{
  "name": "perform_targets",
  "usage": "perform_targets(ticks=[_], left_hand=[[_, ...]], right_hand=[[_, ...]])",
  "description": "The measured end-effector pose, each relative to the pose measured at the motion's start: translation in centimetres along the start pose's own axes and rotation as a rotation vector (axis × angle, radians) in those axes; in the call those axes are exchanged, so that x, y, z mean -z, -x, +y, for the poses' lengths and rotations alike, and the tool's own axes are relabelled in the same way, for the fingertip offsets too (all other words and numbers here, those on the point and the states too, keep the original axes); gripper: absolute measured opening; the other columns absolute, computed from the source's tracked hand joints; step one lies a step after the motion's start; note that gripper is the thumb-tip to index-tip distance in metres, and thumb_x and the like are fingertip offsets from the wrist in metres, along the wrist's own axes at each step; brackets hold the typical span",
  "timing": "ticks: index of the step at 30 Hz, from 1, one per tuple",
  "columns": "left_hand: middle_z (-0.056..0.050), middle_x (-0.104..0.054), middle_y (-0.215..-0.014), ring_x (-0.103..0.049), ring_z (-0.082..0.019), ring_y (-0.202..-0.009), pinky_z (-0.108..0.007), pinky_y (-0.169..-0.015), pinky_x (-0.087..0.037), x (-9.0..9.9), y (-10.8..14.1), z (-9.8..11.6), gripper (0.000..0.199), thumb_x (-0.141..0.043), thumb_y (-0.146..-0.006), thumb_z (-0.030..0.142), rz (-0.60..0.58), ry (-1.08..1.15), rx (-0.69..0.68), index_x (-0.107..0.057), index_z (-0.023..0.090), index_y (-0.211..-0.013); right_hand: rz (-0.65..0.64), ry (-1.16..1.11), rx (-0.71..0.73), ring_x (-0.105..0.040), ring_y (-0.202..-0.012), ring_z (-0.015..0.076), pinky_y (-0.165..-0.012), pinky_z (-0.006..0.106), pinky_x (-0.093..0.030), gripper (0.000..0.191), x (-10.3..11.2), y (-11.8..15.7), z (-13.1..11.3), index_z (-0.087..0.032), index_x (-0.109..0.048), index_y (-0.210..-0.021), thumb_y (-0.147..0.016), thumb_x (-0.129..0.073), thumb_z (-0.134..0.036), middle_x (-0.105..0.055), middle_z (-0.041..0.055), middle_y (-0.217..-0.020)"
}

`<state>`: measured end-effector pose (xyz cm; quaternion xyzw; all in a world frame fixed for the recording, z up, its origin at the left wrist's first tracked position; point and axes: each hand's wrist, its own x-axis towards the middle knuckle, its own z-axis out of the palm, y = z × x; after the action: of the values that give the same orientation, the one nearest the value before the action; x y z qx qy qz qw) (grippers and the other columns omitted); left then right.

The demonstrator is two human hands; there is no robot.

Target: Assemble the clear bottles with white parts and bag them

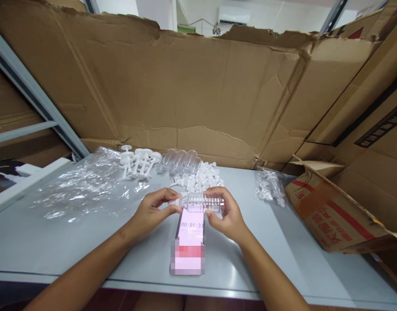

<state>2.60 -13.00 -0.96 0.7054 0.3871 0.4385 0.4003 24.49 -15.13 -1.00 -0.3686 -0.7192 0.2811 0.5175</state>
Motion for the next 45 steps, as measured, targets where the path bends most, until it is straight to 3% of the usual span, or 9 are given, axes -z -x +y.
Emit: perform_targets(ticks=[5, 13, 17, 20, 23, 32, 36, 41, 45], left_hand=[[-0.002, -0.059, -0.08, -0.054, -0.016, -0.08, -0.026, -0.069, -0.043, 0.3, -0.1, 0.3, 0.017, -0.065, -0.072, 0.03, -0.075, -0.016, -0.014, -0.054, 0.018, -0.072], [-0.005, -0.058, -0.09, -0.054, -0.017, -0.089, -0.03, -0.079, -0.042, 0.4, -0.1, 0.4, 0.005, -0.058, -0.078, 0.019, -0.086, -0.091, -0.358, -0.055, 0.02, -0.082], [-0.008, -0.053, -0.107, -0.052, -0.019, -0.098, -0.032, -0.087, -0.041, 0.1, -0.2, 0.2, 0.047, -0.065, -0.073, 0.031, -0.088, 0.071, -0.151, -0.044, 0.025, -0.114], [-0.006, -0.057, -0.084, -0.056, -0.015, -0.077, -0.028, -0.069, -0.044, -0.1, -0.4, -0.1, 0.029, -0.045, -0.084, 0.044, -0.173, 0.233, 0.064, -0.049, 0.018, -0.097], [-0.002, -0.054, -0.066, -0.051, -0.011, -0.058, -0.024, -0.055, -0.04, -0.2, -0.7, -0.2, 0.035, -0.036, -0.087, 0.046, -0.262, 0.284, 0.176, -0.048, 0.016, -0.074], [-0.006, -0.056, -0.098, -0.052, -0.017, -0.089, -0.031, -0.08, -0.041, 0.1, -0.3, 0.3, 0.019, -0.055, -0.079, 0.026, -0.125, -0.159, -0.178, -0.054, 0.021, -0.098], [-0.006, -0.056, -0.097, -0.055, -0.016, -0.086, -0.029, -0.075, -0.044, -0.1, -0.4, -0.2, 0.034, -0.057, -0.078, 0.037, -0.111, 0.09, -0.006, -0.047, 0.021, -0.107], [-0.003, -0.056, -0.064, -0.054, -0.011, -0.053, -0.024, -0.051, -0.043, -0.4, -0.7, -0.8, 0.043, -0.034, -0.086, 0.051, -0.33, 0.298, 0.257, -0.051, 0.014, -0.075], [-0.001, -0.058, -0.069, -0.057, -0.013, -0.061, -0.025, -0.058, -0.046, -0.5, -0.7, -0.3, 0.029, -0.049, -0.081, 0.044, -0.264, 0.195, 0.195, -0.055, 0.015, -0.079]], right_hand=[[-0.036, 0.005, 0.025, -0.052, -0.093, 0.0228, -0.079, 0.037, -0.044, 0.025, 0.1, 0.0, 0.1, -0.023, -0.05, -0.1, -0.077, -0.057, -0.031, -0.053, 0.0077, -0.097], [-0.043, -0.211, -0.212, -0.055, -0.064, 0.0154, -0.058, 0.03, -0.049, 0.029, -0.5, -0.1, 0.4, -0.024, -0.048, -0.096, -0.077, -0.058, -0.043, -0.053, 0.0028, -0.084], [-0.034, -0.213, -0.235, -0.054, -0.063, 0.0144, -0.058, 0.03, -0.049, 0.028, -0.7, -0.2, 0.4, -0.024, -0.048, -0.096, -0.077, -0.058, -0.041, -0.052, 0.0024, -0.085], [0.0, -0.142, -0.208, -0.054, -0.069, 0.0153, -0.059, 0.029, -0.049, 0.026, -0.6, -0.1, 0.4, -0.023, -0.048, -0.097, -0.077, -0.058, -0.038, -0.052, 0.0036, -0.089], [0.013, -0.059, -0.175, -0.054, -0.073, 0.0166, -0.062, 0.03, -0.049, 0.025, -0.3, -0.1, 0.3, -0.023, -0.048, -0.098, -0.078, -0.058, -0.036, -0.053, 0.0044, -0.09], [0.006, 0.002, -0.159, -0.055, -0.076, 0.0174, -0.061, 0.029, -0.048, 0.024, -0.1, -0.2, 0.3, -0.022, -0.049, -0.097, -0.078, -0.057, -0.034, -0.053, 0.0048, -0.091], [0.008, 0.018, -0.156, -0.055, -0.076, 0.0176, -0.062, 0.029, -0.048, 0.024, -0.1, -0.2, 0.1, -0.022, -0.049, -0.097, -0.078, -0.057, -0.034, -0.055, 0.0047, -0.09], [-0.006, 0.032, -0.143, -0.056, -0.074, 0.0176, -0.063, 0.029, -0.049, 0.024, -0.2, -0.2, 0.2, -0.022, -0.048, -0.097, -0.078, -0.058, -0.034, -0.056, 0.0043, -0.087], [0.008, 0.059, -0.133, -0.056, -0.076, 0.0184, -0.062, 0.029, -0.048, 0.023, -0.1, -0.2, 0.1, -0.022, -0.049, -0.096, -0.077, -0.057, -0.033, -0.056, 0.005, -0.089]])
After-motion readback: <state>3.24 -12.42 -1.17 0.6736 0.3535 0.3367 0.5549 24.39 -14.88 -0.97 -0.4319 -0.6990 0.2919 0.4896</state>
